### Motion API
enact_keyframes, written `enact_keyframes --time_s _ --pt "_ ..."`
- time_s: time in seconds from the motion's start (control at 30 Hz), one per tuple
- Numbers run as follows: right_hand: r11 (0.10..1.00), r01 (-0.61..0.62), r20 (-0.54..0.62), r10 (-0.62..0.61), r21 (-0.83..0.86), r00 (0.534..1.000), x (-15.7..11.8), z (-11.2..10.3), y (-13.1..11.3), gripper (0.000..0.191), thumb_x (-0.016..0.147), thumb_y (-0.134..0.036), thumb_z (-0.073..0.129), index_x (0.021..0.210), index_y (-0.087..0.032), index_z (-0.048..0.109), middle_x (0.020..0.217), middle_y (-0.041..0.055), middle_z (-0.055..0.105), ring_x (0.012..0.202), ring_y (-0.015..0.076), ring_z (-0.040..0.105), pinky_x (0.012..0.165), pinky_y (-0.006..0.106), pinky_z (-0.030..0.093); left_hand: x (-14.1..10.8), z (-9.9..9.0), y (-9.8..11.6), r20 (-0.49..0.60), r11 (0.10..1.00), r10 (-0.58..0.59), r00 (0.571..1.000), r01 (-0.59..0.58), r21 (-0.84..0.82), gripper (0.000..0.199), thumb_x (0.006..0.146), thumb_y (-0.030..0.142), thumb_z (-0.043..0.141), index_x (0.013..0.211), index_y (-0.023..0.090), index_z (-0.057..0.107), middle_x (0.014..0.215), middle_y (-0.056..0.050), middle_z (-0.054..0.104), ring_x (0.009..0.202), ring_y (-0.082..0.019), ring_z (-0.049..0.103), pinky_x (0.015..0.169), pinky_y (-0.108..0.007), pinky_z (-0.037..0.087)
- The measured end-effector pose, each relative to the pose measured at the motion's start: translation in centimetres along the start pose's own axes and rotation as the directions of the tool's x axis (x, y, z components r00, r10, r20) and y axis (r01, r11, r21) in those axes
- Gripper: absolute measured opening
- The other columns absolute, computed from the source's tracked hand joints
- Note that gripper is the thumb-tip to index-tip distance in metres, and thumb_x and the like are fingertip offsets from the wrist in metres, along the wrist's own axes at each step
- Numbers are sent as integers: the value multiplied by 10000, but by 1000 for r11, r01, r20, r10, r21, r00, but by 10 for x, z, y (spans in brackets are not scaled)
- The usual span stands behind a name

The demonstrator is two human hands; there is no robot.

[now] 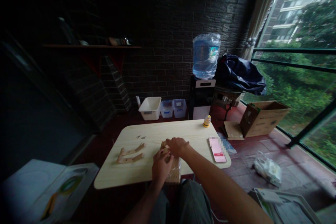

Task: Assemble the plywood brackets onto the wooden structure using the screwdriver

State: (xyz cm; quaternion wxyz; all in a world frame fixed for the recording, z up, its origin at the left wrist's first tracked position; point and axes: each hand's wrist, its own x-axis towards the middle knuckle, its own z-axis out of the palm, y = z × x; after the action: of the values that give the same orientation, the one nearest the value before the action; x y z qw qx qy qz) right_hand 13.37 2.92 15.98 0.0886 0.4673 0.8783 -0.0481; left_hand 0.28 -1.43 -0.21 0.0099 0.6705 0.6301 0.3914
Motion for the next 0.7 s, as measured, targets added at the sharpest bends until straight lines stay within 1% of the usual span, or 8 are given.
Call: enact_keyframes --time_s 0.1,0.2,0.27,0.33,0.4,0.47,0.6,0.7 --pt "1000 5 1 -5 -4 1000 4 1 -2 375 940 -269 607 1292 -141 577 1176 201 728 1068 290 726 839 373 571 0 -1 1 -4 1000 -12 1000 12 -4 208 897 385 661 1035 300 791 1246 -55 667 1194 -249 591 1012 -383 535" --pt "998 -57 -23 57 20 998 7 5 -4 330 956 -263 582 1248 -109 587 1132 233 732 1035 295 736 816 372 575 -1 -1 1 -3 1000 -23 1000 23 0 210 897 386 663 1039 302 792 1246 -55 664 1199 -250 586 1018 -383 532" --pt "994 -96 -36 98 49 995 6 7 -4 326 974 -282 555 1245 -103 583 1129 242 730 1028 299 739 813 378 576 -1 0 0 -1 1000 -26 1000 26 5 208 896 381 665 1044 307 791 1251 -53 661 1208 -250 582 1023 -383 529" --pt "990 -113 -33 116 81 993 3 7 -3 358 981 -330 548 1266 -114 573 1134 233 733 1030 310 738 814 394 577 -1 1 -1 6 1000 -25 1000 25 6 208 897 374 666 1050 309 789 1261 -51 659 1214 -246 579 1023 -376 529" --pt "991 -105 -19 107 88 994 -1 5 -1 406 962 -368 579 1291 -132 566 1150 221 733 1043 320 734 819 407 578 -1 2 -2 16 1000 -11 1000 11 3 203 902 368 661 1047 304 788 1267 -49 658 1216 -240 579 1028 -371 528" --pt "995 -75 -19 77 61 997 -5 1 1 431 934 -357 615 1308 -147 568 1175 209 728 1063 319 728 832 407 579 -1 3 -3 15 1000 -2 1000 2 6 199 907 371 656 1038 301 788 1269 -49 657 1212 -239 582 1029 -375 529" --pt "1000 -7 -27 7 -9 1000 -9 -4 -3 374 918 -260 619 1283 -181 605 1171 177 739 1043 289 739 826 388 592 -1 3 -4 8 1000 4 1000 -4 13 200 902 378 669 1043 302 789 1250 -53 659 1186 -240 593 1016 -384 536" --pt "999 -18 -15 18 -34 1000 -8 -3 -9 331 922 -220 610 1249 -173 630 1119 179 757 993 282 755 788 387 608 -1 2 -5 13 1000 13 1000 -13 1 191 898 363 678 1045 307 786 1248 -48 657 1189 -237 589 1020 -382 534"
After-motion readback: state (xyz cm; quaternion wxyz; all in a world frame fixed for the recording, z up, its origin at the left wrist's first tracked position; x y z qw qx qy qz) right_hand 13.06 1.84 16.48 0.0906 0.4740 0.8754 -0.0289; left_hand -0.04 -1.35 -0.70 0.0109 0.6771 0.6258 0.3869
